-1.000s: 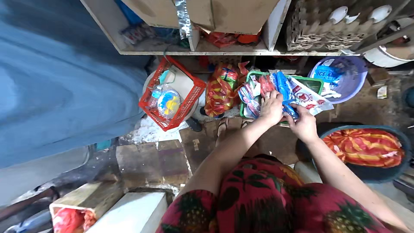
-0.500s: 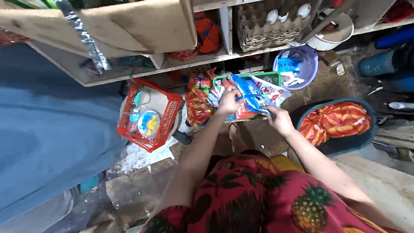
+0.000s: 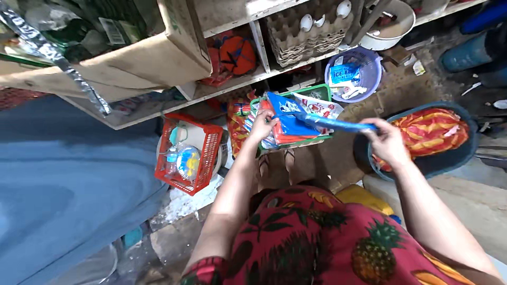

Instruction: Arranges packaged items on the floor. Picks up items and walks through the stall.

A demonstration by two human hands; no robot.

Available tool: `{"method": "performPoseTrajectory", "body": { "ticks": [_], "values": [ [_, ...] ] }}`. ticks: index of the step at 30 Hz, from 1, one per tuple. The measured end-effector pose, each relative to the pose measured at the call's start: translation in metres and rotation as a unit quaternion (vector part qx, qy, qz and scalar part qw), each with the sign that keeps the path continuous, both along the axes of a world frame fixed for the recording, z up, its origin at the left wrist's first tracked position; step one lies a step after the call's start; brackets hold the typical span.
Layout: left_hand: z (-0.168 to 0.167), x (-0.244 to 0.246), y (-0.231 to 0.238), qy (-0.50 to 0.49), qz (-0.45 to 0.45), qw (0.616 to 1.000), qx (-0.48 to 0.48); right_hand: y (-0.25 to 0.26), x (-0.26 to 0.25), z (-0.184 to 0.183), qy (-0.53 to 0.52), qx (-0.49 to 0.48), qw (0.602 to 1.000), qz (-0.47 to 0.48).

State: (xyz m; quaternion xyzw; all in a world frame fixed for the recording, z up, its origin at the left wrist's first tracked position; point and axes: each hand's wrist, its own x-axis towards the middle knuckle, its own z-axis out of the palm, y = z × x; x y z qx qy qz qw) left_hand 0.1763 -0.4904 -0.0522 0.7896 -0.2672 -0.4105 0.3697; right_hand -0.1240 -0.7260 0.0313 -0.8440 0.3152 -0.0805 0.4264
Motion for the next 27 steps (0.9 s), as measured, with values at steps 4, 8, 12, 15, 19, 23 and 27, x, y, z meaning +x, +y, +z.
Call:
{"method": "performPoseTrajectory", "body": {
  "ticks": [4, 8, 12, 15, 19, 23, 27],
  "values": [
    [0.024, -0.013, -0.005, -0.014, -0.002, 1.0, -0.01, -0.011, 0.009, 0.064, -0.106, -0.031, 0.99, -0.088],
    [0.09, -0.044, -0.016, 0.302, 0.139, 0.928, -0.169, 0.038, 0.049, 0.097, -0.208, -0.124, 0.968, 0.069],
    [0.117, -0.051, 0.025, 0.501, 0.254, 0.734, -0.382, 0.092, 0.067, 0.065, -0.19, -0.102, 0.93, 0.296],
    [0.092, -0.044, 0.076, 0.475, 0.291, 0.733, -0.391, 0.102, 0.074, 0.019, -0.153, 0.047, 0.933, 0.321],
    [0.069, -0.058, 0.14, 0.458, 0.386, 0.688, -0.41, 0.099, 0.09, -0.047, 0.003, 0.029, 0.976, 0.217],
    [0.062, -0.076, 0.17, 0.441, 0.412, 0.67, -0.432, 0.103, 0.105, -0.088, 0.126, -0.059, 0.975, 0.17],
    [0.055, -0.094, 0.158, 0.435, 0.494, 0.673, -0.338, 0.098, 0.102, -0.067, 0.153, -0.062, 0.967, 0.195]
  ]
}}
